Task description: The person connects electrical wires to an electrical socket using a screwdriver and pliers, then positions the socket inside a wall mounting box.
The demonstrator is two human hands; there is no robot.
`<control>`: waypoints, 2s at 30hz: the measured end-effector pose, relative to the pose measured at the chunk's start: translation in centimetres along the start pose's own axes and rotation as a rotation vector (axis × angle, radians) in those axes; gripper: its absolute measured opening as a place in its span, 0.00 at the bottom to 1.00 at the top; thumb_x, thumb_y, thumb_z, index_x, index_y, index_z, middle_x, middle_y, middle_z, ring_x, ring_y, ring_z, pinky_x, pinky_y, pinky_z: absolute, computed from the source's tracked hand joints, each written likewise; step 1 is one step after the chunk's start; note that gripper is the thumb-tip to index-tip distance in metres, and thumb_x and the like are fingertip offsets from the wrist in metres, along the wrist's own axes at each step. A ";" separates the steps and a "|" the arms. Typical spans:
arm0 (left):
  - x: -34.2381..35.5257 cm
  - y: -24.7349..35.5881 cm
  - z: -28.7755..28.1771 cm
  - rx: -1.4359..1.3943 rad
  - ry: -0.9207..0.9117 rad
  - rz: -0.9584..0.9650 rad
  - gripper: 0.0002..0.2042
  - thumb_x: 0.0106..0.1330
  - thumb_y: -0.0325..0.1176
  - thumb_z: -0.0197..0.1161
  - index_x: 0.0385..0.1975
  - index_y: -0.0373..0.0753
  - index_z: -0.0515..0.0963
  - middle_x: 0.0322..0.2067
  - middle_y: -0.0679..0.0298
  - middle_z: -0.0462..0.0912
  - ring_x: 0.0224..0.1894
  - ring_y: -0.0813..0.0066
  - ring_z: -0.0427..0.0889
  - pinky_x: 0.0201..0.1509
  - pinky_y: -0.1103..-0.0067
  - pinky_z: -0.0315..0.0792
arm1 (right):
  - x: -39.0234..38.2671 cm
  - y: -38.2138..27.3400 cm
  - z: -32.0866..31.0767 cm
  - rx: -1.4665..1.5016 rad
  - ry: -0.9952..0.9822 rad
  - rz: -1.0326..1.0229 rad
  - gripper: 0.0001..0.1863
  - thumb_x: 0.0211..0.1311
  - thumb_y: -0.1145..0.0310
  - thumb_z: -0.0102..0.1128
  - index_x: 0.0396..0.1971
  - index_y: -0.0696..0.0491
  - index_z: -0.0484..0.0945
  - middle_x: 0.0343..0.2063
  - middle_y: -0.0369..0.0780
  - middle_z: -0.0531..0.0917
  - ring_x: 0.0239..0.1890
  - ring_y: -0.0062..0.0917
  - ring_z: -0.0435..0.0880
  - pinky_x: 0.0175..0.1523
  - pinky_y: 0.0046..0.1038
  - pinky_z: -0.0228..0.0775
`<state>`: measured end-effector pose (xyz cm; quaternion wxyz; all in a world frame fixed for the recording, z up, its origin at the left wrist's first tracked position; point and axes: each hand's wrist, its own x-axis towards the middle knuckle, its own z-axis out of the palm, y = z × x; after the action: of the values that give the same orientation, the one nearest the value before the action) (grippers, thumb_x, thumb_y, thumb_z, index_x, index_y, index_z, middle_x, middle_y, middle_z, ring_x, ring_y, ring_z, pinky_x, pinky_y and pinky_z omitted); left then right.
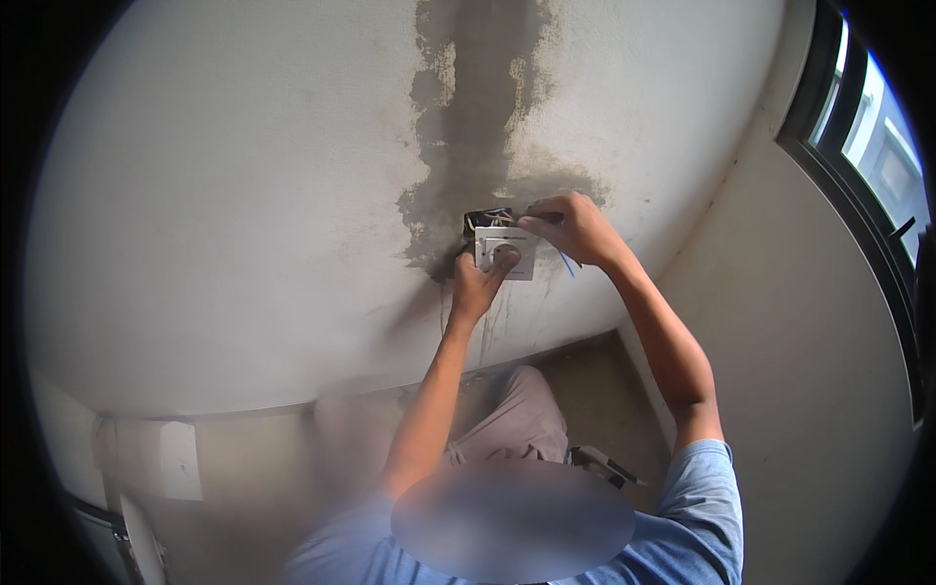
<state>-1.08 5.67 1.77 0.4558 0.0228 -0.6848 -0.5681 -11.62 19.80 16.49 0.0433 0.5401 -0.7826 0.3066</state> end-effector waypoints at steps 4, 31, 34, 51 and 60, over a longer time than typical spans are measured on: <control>-0.1 -0.3 0.3 -0.035 -0.002 -0.040 0.18 0.67 0.40 0.72 0.46 0.30 0.82 0.36 0.57 0.90 0.37 0.73 0.87 0.42 0.74 0.79 | 2.6 0.1 0.2 -0.111 -0.158 -0.004 0.11 0.59 0.64 0.66 0.38 0.53 0.90 0.32 0.47 0.88 0.34 0.42 0.87 0.43 0.38 0.77; -0.5 0.8 0.9 0.079 0.108 0.013 0.21 0.69 0.46 0.70 0.46 0.30 0.81 0.36 0.56 0.89 0.38 0.69 0.88 0.44 0.73 0.79 | -1.6 2.7 -0.4 0.156 -0.035 -0.217 0.17 0.69 0.69 0.59 0.55 0.59 0.80 0.44 0.51 0.85 0.47 0.45 0.86 0.52 0.40 0.77; -1.3 -0.4 2.0 0.020 0.180 -0.039 0.22 0.69 0.45 0.70 0.49 0.30 0.80 0.38 0.57 0.88 0.40 0.71 0.86 0.45 0.73 0.78 | -3.3 2.1 2.4 0.223 0.075 -0.174 0.24 0.68 0.64 0.63 0.61 0.59 0.76 0.52 0.49 0.82 0.57 0.43 0.80 0.60 0.40 0.70; 5.9 7.1 -9.1 1.303 -0.126 0.874 0.10 0.57 0.44 0.78 0.38 0.57 0.88 0.67 0.60 0.73 0.76 0.51 0.53 0.80 0.56 0.39 | -3.2 2.2 6.6 0.053 0.290 -0.265 0.26 0.56 0.72 0.72 0.57 0.56 0.80 0.47 0.43 0.84 0.50 0.39 0.81 0.56 0.39 0.72; 5.9 5.4 -9.6 1.502 -0.195 0.870 0.15 0.53 0.56 0.79 0.36 0.62 0.85 0.71 0.53 0.63 0.78 0.41 0.44 0.78 0.42 0.27 | -6.2 2.9 12.1 0.639 0.539 -0.167 0.43 0.56 0.78 0.71 0.72 0.59 0.61 0.61 0.59 0.73 0.60 0.50 0.78 0.64 0.42 0.71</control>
<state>4.32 -2.99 9.03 0.4359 0.0049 -0.8621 0.2585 -8.37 19.17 2.99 0.1015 0.4883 -0.5627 0.6593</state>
